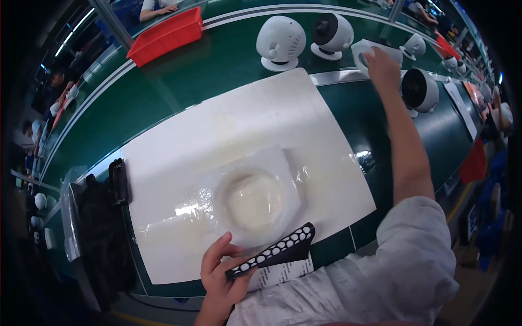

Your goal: The recorder is applying small black circular adhesive pads to the bottom of white security camera housings on an assembly line.

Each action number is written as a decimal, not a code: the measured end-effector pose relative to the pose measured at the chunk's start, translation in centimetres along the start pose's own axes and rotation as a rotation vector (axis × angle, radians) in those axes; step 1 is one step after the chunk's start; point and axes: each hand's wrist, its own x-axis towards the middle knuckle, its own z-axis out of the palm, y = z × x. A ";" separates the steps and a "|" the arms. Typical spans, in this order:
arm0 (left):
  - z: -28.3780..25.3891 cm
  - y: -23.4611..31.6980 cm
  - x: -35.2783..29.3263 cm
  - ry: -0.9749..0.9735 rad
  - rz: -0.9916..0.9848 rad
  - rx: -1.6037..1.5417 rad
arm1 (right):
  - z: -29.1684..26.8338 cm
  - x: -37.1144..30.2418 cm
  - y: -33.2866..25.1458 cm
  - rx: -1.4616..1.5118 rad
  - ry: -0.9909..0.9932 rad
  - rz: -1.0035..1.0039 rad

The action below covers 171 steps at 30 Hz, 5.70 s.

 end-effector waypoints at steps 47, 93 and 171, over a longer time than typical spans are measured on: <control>-0.9 1.1 -1.3 0.036 -0.161 -0.285 | -22.4 -10.5 -13.9 1.169 -0.678 -0.343; 0.7 -0.1 -1.3 0.241 0.301 0.016 | -22.3 -11.3 -20.3 1.894 0.002 -0.203; 0.2 -0.2 -0.9 0.111 0.278 0.136 | -25.3 -15.5 -17.6 1.106 -0.199 -0.394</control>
